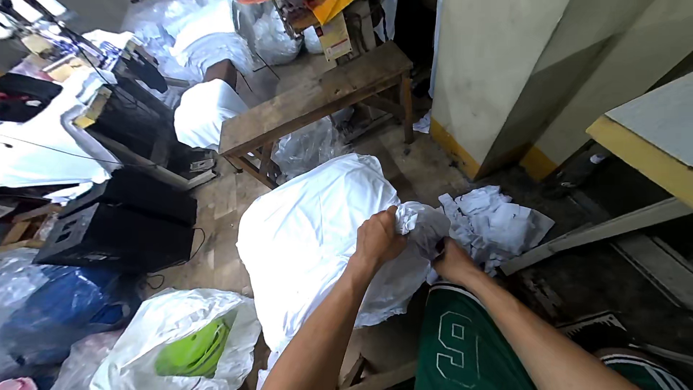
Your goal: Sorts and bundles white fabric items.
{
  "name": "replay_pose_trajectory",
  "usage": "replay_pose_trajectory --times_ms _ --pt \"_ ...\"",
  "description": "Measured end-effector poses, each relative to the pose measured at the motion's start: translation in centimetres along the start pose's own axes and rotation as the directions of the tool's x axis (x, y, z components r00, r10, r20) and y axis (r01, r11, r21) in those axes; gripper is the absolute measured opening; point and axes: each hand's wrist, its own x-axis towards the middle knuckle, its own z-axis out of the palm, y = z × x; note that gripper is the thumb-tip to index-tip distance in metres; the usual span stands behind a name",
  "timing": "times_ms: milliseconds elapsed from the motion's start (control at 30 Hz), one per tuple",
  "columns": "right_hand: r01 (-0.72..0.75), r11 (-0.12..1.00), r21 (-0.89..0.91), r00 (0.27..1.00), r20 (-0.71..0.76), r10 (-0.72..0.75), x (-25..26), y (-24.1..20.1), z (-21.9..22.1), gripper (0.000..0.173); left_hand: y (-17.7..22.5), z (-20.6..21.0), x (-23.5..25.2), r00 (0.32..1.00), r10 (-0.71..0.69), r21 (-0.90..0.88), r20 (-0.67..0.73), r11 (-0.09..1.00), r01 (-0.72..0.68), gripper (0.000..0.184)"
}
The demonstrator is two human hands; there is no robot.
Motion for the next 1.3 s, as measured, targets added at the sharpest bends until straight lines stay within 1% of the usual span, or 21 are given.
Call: replay_pose_trajectory --times_ms 133,233,267,333,400,433,467,533,600,667,767,833,900,933,967,1033,1067,1100,1167,1233,1300 --pt "0.059 0.998 -0.026 0.998 -0.014 -0.06 0.3 0.5 1.2 0.054 0.3 1.2 0.4 1.0 0.018 0.027 -0.005 0.999 -0.018 0.039" --pt "0.036 0.957 0.288 0.999 -0.018 -0.032 0.6 -0.2 1.9 0.05 0.0 1.2 0.0 1.0 0.025 0.046 -0.007 0.999 -0.025 0.044" --pt "0.04 0.899 0.435 0.999 -0.026 -0.032 0.6 0.0 1.4 0.047 -0.1 1.5 -0.4 0.999 0.04 0.053 -0.018 0.998 -0.039 0.048" --pt "0.03 0.682 0.73 0.999 -0.004 -0.039 0.3 -0.3 -0.8 0.027 0.4 2.7 -1.5 0.993 0.107 0.087 -0.042 0.991 -0.103 0.065" --pt "-0.006 0.479 0.878 0.998 0.038 -0.055 0.2 -0.4 -2.6 0.014 1.5 4.5 -2.0 0.992 0.128 0.153 -0.005 0.98 -0.126 0.072" --pt "-0.014 0.451 0.893 0.997 0.045 -0.058 0.3 -0.5 -2.7 0.012 1.7 5.0 -1.5 0.993 0.114 0.181 0.012 0.977 -0.115 0.065" --pt "-0.01 0.469 0.883 0.998 0.038 -0.05 0.5 -0.7 -2.6 0.014 1.8 4.8 -0.7 0.997 0.08 0.184 0.014 0.98 -0.081 0.057" --pt "0.011 0.631 0.776 1.0 -0.009 -0.006 0.8 -0.4 -1.3 0.031 1.6 2.7 0.6 1.0 -0.008 0.12 0.016 0.993 0.006 0.047" --pt "-0.006 0.852 0.523 1.0 -0.016 0.016 1.0 0.3 0.7 0.049 1.5 0.5 0.8 0.999 -0.045 0.068 -0.001 0.997 0.045 0.042" --pt "-0.027 0.967 0.255 1.0 -0.001 0.028 1.3 0.5 2.4 0.052 1.6 -0.9 0.7 0.998 -0.041 0.043 -0.037 0.998 0.042 0.04" --pt "-0.028 0.998 0.049 0.998 -0.053 0.03 1.6 -0.3 3.0 0.043 1.4 -1.2 0.6 0.997 -0.04 0.017 -0.059 0.999 0.041 0.041" --pt "-0.021 0.999 -0.038 0.999 -0.04 0.02 1.8 -0.4 2.3 0.046 1.0 -0.7 0.7 0.997 -0.055 -0.007 -0.056 0.998 0.055 0.04" --pt "0.008 1.0 -0.001 1.0 -0.011 -0.008 2.1 0.5 1.0 0.049 0.9 -0.3 0.9 0.998 -0.059 -0.028 -0.037 0.998 0.058 0.039" --pt "0.016 0.993 0.118 1.0 0.019 -0.019 2.0 0.9 0.2 0.049 0.9 0.0 1.0 0.998 -0.052 -0.03 -0.027 0.998 0.051 0.04" --pt "0.027 0.942 0.335 0.998 0.048 -0.046 1.7 1.2 -0.5 0.044 1.0 0.4 0.8 0.999 -0.041 -0.028 -0.014 0.999 0.04 0.043" --pt "0.001 0.617 0.787 0.992 0.079 -0.102 0.8 0.5 -2.3 0.012 1.4 1.8 0.0 1.0 0.01 -0.01 0.0 1.0 -0.01 0.06" --pt "-0.026 0.426 0.904 0.989 0.086 -0.121 0.5 -0.1 -3.1 0.004 1.7 2.9 -0.7 0.999 0.042 0.006 -0.013 0.999 -0.042 0.07" --pt "-0.042 0.303 0.952 0.987 0.086 -0.134 0.3 -0.7 -3.4 0.008 1.9 4.3 -0.8 0.998 0.064 0.045 -0.024 0.997 -0.063 0.076" --pt "-0.067 0.217 0.974 0.988 0.095 -0.125 0.3 -1.2 -2.9 0.007 1.8 5.5 -0.3 0.998 0.059 0.103 -0.029 0.993 -0.055 0.068" --pt "-0.098 0.236 0.967 0.99 0.119 -0.079 0.6 -1.2 -1.8 0.004 1.3 3.7 0.0 0.998 0.011 0.035 -0.063 0.999 -0.009 0.049" --pt "-0.14 0.264 0.954 0.982 0.169 -0.09 0.1 -0.8 -0.7 0.023 1.3 0.9 -0.3 0.99 -0.003 -0.075 -0.142 0.997 -0.008 0.038"
